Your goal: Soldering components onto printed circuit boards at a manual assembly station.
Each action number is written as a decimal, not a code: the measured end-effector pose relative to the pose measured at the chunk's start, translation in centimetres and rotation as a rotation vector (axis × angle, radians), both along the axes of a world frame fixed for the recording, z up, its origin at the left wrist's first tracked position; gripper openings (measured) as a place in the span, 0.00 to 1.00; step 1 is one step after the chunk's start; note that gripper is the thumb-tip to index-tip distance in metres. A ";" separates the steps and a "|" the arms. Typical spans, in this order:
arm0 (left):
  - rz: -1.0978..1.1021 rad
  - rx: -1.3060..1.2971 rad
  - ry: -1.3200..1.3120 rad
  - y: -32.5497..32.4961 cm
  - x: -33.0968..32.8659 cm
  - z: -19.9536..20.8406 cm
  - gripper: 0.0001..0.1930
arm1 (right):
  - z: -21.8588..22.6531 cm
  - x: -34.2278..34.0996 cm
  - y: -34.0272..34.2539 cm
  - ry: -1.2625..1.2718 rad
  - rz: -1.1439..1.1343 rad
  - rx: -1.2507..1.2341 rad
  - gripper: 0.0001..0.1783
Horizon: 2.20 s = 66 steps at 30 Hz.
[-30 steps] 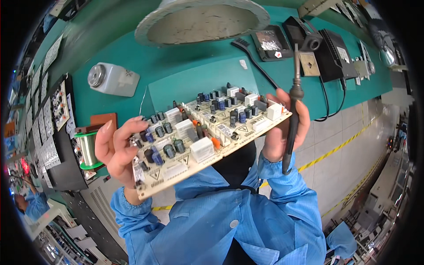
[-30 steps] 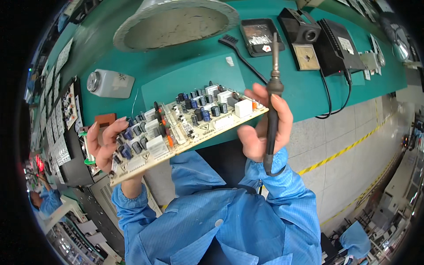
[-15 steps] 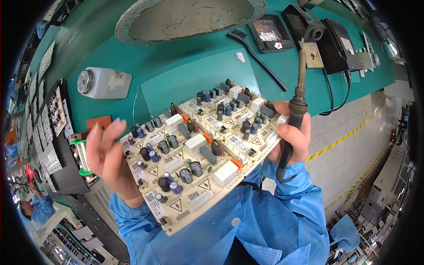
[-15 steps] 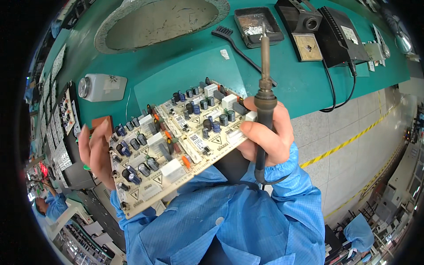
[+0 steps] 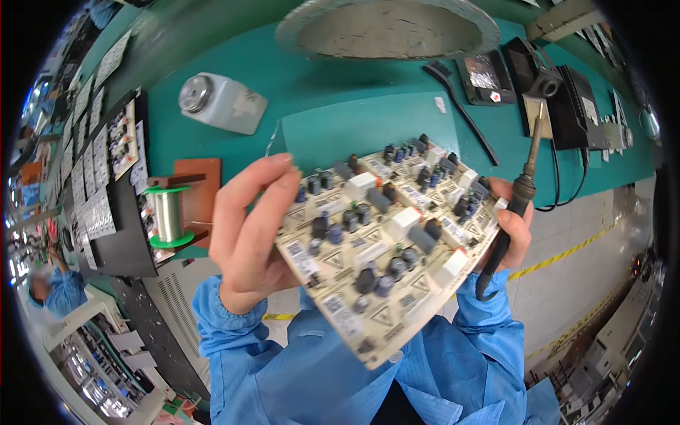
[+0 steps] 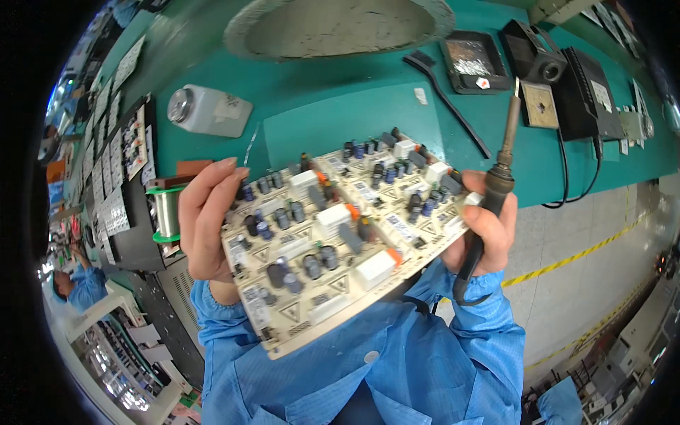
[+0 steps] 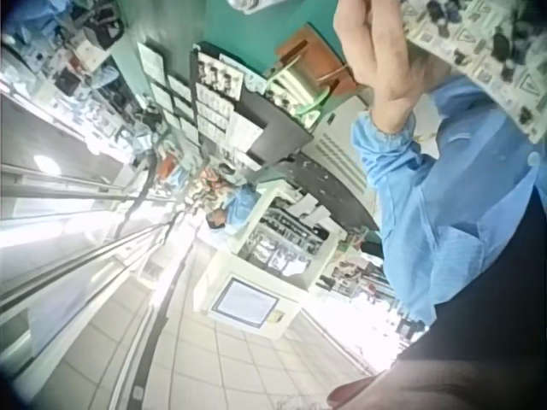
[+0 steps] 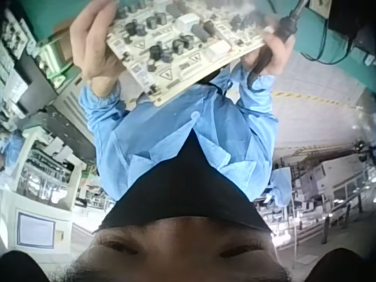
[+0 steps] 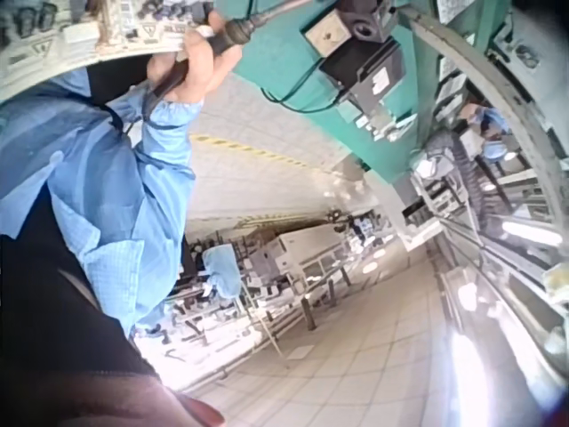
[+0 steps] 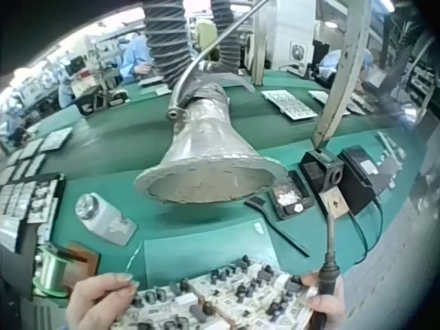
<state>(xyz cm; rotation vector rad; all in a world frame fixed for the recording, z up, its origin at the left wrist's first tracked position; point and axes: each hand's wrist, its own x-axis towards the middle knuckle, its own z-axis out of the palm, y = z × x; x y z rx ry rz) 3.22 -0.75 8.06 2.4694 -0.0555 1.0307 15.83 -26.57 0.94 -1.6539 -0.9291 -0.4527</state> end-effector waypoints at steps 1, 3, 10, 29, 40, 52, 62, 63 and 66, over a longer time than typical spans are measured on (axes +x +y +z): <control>-0.018 -0.011 -0.012 -0.1 0.2 0.2 0.27 | 0.1 -0.1 0.0 0.012 -0.016 -0.019 0.19; -0.028 -0.010 -0.025 -0.3 0.4 0.5 0.29 | -0.2 -0.1 0.2 -0.003 -0.044 -0.011 0.20; 0.003 -0.043 -0.165 -1.0 1.1 0.1 0.24 | -1.0 0.1 0.6 -0.024 -0.078 0.045 0.19; -0.028 -0.074 -0.151 -0.8 1.4 0.5 0.26 | -0.3 0.6 1.3 -0.036 -0.070 0.126 0.15; 0.003 -0.135 -0.088 0.4 0.6 -0.5 0.23 | 0.9 0.4 1.5 -0.033 -0.052 0.019 0.17; 0.049 -0.040 -0.038 0.9 0.5 -1.1 0.21 | 1.4 0.6 2.3 -0.038 -0.044 0.012 0.26; -0.054 -0.119 -0.166 1.3 1.0 -1.7 0.24 | -3.2 -0.4 3.0 0.206 -0.095 0.406 0.37; -0.046 -0.148 -0.148 1.1 0.9 -1.4 0.25 | -2.7 -0.3 3.2 0.125 -0.190 0.318 0.37; 0.016 -0.226 -0.174 0.4 0.6 -1.1 0.25 | 1.1 -0.5 3.2 0.075 -0.303 0.275 0.34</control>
